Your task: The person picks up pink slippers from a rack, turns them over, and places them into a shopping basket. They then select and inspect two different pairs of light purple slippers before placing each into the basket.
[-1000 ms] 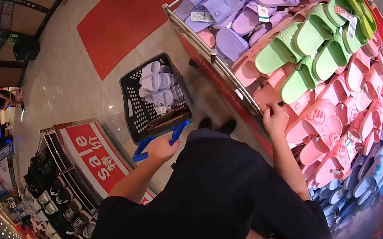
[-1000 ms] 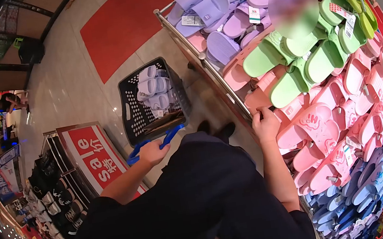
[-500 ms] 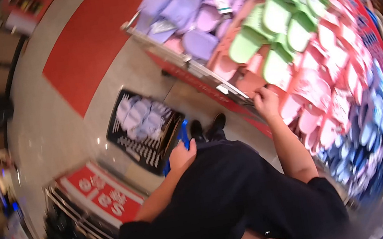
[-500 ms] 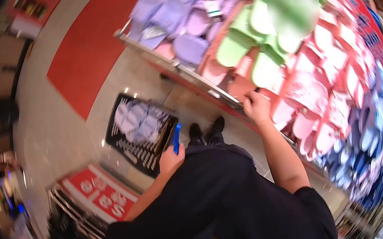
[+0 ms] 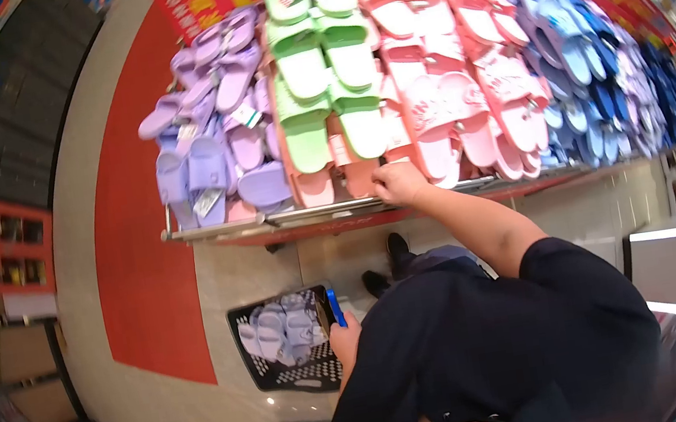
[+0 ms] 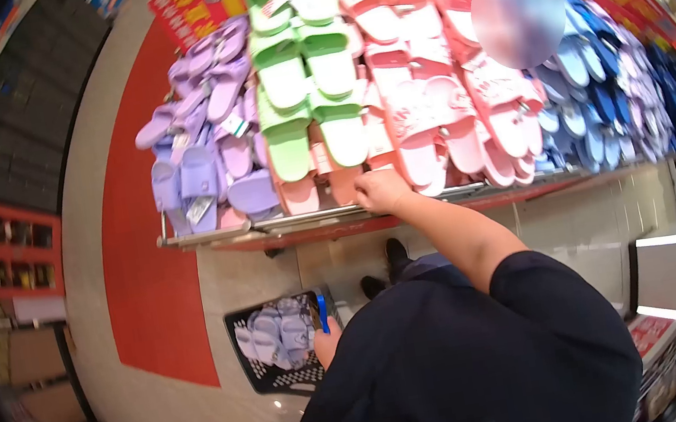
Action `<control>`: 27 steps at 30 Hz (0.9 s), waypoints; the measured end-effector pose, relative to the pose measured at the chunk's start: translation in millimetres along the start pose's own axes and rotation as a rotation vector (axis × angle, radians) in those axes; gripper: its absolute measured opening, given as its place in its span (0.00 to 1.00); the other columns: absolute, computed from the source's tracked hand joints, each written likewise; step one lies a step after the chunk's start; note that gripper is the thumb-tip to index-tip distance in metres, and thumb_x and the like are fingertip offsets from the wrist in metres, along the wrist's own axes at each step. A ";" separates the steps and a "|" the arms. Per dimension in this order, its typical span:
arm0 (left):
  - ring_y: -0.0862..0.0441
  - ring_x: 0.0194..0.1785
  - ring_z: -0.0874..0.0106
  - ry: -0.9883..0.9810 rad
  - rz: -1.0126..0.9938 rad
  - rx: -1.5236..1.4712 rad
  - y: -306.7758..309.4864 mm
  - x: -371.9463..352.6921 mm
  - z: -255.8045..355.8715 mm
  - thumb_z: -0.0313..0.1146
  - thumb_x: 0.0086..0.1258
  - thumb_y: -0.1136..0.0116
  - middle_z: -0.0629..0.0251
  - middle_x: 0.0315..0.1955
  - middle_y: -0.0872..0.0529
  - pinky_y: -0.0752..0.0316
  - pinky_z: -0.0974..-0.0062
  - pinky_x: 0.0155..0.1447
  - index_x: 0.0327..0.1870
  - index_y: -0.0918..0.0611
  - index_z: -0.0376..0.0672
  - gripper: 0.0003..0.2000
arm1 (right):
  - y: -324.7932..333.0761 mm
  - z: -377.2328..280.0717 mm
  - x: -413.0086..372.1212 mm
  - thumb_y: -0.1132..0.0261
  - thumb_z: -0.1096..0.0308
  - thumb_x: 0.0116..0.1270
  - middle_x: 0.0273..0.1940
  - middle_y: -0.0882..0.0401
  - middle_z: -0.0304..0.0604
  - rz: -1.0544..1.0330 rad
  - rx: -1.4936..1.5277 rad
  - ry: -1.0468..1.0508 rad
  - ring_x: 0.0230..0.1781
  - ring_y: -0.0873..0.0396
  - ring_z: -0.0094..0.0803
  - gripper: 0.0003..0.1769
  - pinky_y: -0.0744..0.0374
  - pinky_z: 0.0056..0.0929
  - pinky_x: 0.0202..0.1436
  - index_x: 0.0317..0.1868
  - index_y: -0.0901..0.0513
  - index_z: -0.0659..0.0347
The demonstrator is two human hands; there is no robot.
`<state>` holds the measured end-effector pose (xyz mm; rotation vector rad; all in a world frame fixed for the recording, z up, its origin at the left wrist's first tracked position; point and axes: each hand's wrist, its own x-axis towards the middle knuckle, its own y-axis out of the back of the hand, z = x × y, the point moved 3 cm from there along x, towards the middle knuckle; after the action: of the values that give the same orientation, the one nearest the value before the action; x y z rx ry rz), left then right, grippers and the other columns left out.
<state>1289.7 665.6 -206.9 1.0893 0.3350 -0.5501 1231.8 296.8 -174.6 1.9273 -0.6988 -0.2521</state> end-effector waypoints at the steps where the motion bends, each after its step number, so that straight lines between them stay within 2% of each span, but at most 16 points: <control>1: 0.17 0.40 0.40 -0.001 -0.011 0.000 0.5 0.1 -0.3 0.53 0.69 0.43 0.38 0.30 0.15 0.25 0.50 0.45 0.33 0.17 0.28 0.28 | 2.3 -0.3 0.6 0.39 0.61 0.60 0.33 0.15 0.49 -0.013 -0.030 -0.008 0.36 0.16 0.48 0.10 0.18 0.45 0.42 0.31 0.17 0.58; 5: 0.17 0.40 0.40 -0.059 -0.043 0.000 -7.4 8.8 -10.4 0.51 0.65 0.38 0.38 0.28 0.15 0.25 0.51 0.45 0.32 0.18 0.27 0.26 | 10.4 -3.4 -2.3 0.39 0.60 0.60 0.32 0.16 0.52 -0.023 0.024 -0.043 0.36 0.16 0.52 0.12 0.19 0.48 0.43 0.31 0.17 0.60; 9: 0.16 0.40 0.40 -0.067 -0.022 0.043 -17.1 20.5 -24.6 0.49 0.62 0.36 0.38 0.28 0.15 0.25 0.50 0.45 0.31 0.18 0.27 0.25 | 3.9 1.5 -7.5 0.38 0.61 0.59 0.29 0.18 0.53 0.033 0.072 -0.024 0.33 0.18 0.52 0.11 0.20 0.48 0.40 0.28 0.19 0.60; 14: 0.16 0.42 0.40 -0.079 0.049 0.063 -10.8 8.7 -10.2 0.48 0.63 0.38 0.37 0.31 0.14 0.25 0.50 0.47 0.34 0.17 0.26 0.24 | -0.9 3.1 -13.8 0.36 0.62 0.59 0.27 0.19 0.48 0.055 0.061 0.083 0.32 0.18 0.51 0.09 0.19 0.48 0.39 0.29 0.20 0.60; 17: 0.16 0.42 0.40 -0.085 0.107 0.087 -11.8 6.0 -14.4 0.47 0.63 0.39 0.37 0.31 0.14 0.25 0.50 0.48 0.35 0.16 0.27 0.23 | -10.6 9.1 -16.1 0.37 0.64 0.60 0.29 0.19 0.50 0.084 0.091 0.125 0.33 0.18 0.50 0.09 0.19 0.47 0.39 0.30 0.20 0.61; 18: 0.16 0.42 0.40 -0.069 0.093 0.070 -8.6 3.0 -9.1 0.47 0.63 0.40 0.37 0.31 0.14 0.25 0.50 0.48 0.35 0.15 0.27 0.23 | -10.3 8.1 -19.4 0.36 0.67 0.60 0.40 0.18 0.53 -0.022 0.116 0.069 0.43 0.18 0.50 0.10 0.19 0.45 0.47 0.39 0.19 0.62; 21: 0.16 0.42 0.41 -0.033 0.058 0.038 -17.7 20.1 -24.4 0.46 0.63 0.40 0.37 0.31 0.14 0.24 0.50 0.49 0.34 0.15 0.29 0.22 | 33.0 -16.1 -63.2 0.36 0.69 0.59 0.53 0.24 0.53 0.315 0.252 0.311 0.56 0.24 0.52 0.18 0.22 0.47 0.57 0.51 0.22 0.60; 23: 0.16 0.42 0.41 -0.041 0.069 0.047 -18.4 15.8 -22.3 0.46 0.63 0.40 0.37 0.31 0.14 0.24 0.51 0.49 0.34 0.14 0.29 0.22 | 42.5 -13.4 -102.8 0.35 0.72 0.58 0.59 0.30 0.52 0.241 0.275 0.377 0.61 0.30 0.54 0.23 0.25 0.47 0.62 0.56 0.25 0.59; 25: 0.16 0.41 0.41 -0.080 0.117 0.086 2.9 -16.5 17.3 0.46 0.63 0.41 0.37 0.32 0.14 0.24 0.51 0.49 0.34 0.14 0.30 0.22 | 54.0 5.5 -147.6 0.36 0.71 0.59 0.57 0.27 0.51 0.143 0.316 0.365 0.57 0.26 0.51 0.21 0.23 0.45 0.60 0.55 0.23 0.59; 27: 0.16 0.41 0.41 -0.113 0.158 0.164 -6.5 -2.8 3.3 0.46 0.62 0.41 0.37 0.32 0.14 0.24 0.51 0.48 0.34 0.14 0.29 0.22 | 37.3 50.7 -199.5 0.37 0.70 0.61 0.53 0.24 0.50 -0.144 0.428 0.123 0.53 0.22 0.50 0.20 0.21 0.43 0.57 0.55 0.21 0.59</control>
<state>1283.7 661.1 -208.8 1.2260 0.1048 -0.5017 1033.4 361.1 -190.5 2.3833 -0.5635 -0.0739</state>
